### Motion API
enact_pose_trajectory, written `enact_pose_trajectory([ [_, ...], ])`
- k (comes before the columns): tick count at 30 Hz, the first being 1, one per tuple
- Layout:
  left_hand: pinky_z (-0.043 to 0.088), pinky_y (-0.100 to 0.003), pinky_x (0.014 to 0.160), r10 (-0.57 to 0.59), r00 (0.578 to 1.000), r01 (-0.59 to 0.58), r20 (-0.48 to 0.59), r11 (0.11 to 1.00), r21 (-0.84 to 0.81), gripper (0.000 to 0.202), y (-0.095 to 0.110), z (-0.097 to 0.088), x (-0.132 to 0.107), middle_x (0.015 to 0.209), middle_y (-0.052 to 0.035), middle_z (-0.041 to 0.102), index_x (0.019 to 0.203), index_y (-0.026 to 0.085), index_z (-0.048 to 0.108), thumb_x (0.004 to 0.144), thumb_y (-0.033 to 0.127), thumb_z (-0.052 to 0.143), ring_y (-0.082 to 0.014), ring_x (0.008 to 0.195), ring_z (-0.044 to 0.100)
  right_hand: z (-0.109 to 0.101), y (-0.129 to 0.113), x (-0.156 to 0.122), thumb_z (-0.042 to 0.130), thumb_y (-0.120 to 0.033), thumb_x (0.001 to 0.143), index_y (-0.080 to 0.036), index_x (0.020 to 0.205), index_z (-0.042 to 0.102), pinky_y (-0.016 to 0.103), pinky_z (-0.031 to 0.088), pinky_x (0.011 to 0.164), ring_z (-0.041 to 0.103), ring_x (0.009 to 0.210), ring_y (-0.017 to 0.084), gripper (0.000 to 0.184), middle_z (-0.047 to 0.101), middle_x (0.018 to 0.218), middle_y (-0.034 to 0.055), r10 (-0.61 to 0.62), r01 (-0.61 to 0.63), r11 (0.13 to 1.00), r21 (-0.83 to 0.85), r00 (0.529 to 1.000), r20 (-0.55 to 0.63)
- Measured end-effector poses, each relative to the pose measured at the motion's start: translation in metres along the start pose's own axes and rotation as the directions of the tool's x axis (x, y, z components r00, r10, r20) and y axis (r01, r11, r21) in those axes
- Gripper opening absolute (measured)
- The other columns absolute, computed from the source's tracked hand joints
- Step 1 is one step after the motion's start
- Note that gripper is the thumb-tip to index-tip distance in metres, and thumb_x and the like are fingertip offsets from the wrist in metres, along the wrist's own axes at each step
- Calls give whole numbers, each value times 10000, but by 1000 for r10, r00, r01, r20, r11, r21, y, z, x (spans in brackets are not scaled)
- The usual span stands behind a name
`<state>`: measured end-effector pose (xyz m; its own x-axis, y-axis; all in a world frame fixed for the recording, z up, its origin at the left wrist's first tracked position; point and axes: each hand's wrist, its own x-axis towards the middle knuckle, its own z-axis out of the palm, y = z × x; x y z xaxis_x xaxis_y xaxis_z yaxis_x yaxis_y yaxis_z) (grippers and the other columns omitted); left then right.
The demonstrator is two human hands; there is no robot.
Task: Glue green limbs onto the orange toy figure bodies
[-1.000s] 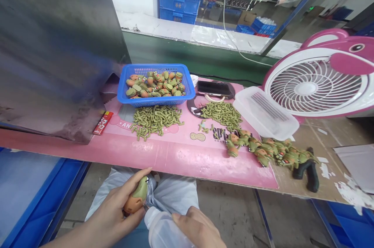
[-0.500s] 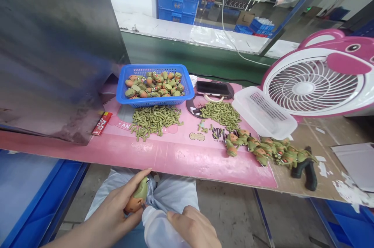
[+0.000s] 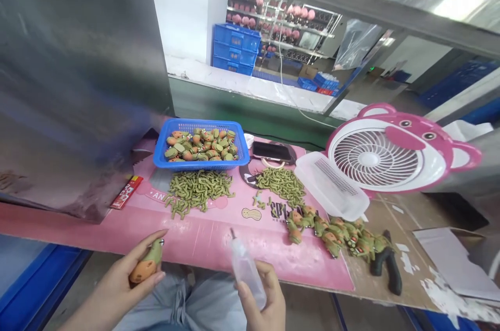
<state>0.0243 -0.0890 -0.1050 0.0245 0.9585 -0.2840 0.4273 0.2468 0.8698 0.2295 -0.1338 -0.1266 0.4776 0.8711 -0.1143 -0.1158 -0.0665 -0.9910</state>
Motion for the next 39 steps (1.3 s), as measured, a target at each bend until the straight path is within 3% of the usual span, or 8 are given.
enact_pose_trajectory([
  [4, 423, -269, 847, 11, 988, -27, -151, 994, -104, 506, -7, -4, 4, 1014, -43, 662, 1105, 163, 557, 636, 346, 515, -215, 942, 595, 4, 8, 28, 693, -412, 615, -213, 900, 459, 301, 451, 647, 608, 757, 209, 419, 657, 828, 58, 50, -48, 997, 64, 998, -37],
  [9, 470, -263, 766, 47, 985, -64, -165, 993, -102, 491, -21, -3, 8, 968, -41, 687, 1070, 169, 580, 619, 361, 547, -223, 897, 619, 20, 4, 82, 589, -363, 609, -216, 799, 402, 273, 403, 508, 504, 530, 147, 304, 532, 628, -32, -85, 98, 974, -206, 994, 71],
  [16, 446, -266, 851, 85, 984, -111, -153, 980, -165, 460, -30, 1, 8, 1019, -23, 683, 1060, 202, 589, 624, 343, 550, -218, 974, 604, 59, -11, 142, 589, -46, 631, -175, 718, 477, 288, 387, 628, 484, 617, 132, 192, 480, 626, -60, -59, 232, 727, -647, 959, 278],
  [20, 428, -289, 887, 80, 983, -106, -164, 981, -161, 465, -35, 0, 8, 1050, -55, 675, 1064, 179, 581, 632, 342, 531, -231, 1009, 587, 72, -15, 151, 621, -123, 734, -152, 804, 538, 319, 419, 676, 513, 677, 136, 112, 500, 702, -42, 18, 289, 583, -759, 930, 367],
  [24, 437, -322, 880, 87, 987, -106, -135, 984, -141, 471, -38, -1, 9, 1065, -85, 666, 1070, 161, 577, 635, 335, 524, -250, 1021, 579, 78, -20, 161, 614, -187, 771, -157, 821, 550, 328, 427, 692, 526, 703, 142, 87, 517, 733, -30, 45, 308, 567, -764, 914, 402],
  [29, 434, -323, 875, 105, 992, -114, -63, 980, -164, 493, -24, -2, 6, 977, -67, 671, 1109, 155, 551, 636, 294, 530, -236, 938, 596, 71, -33, 153, 649, -167, 626, -186, 665, 452, 310, 408, 633, 498, 607, 141, 201, 472, 603, -51, 21, 272, 765, -584, 896, 444],
  [33, 476, -288, 757, 81, 988, -60, 132, 986, -157, 578, -4, 1, -1, 768, -19, 648, 1211, 149, 466, 646, 260, 519, -185, 700, 595, 60, -37, 102, 598, -350, 562, -234, 711, 352, 289, 406, 542, 507, 551, 152, 310, 535, 607, -37, 20, 137, 957, -257, 849, 528],
  [39, 364, -324, 941, 96, 957, -86, 275, 995, -49, 628, 22, 5, -7, 1166, -69, 551, 1285, 205, 389, 667, 215, 498, -219, 1080, 481, 56, -35, 15, 731, -291, 596, -234, 743, 442, 220, 392, 565, 525, 580, 104, 329, 583, 622, -58, 2, -189, 943, 273, 824, 566],
])
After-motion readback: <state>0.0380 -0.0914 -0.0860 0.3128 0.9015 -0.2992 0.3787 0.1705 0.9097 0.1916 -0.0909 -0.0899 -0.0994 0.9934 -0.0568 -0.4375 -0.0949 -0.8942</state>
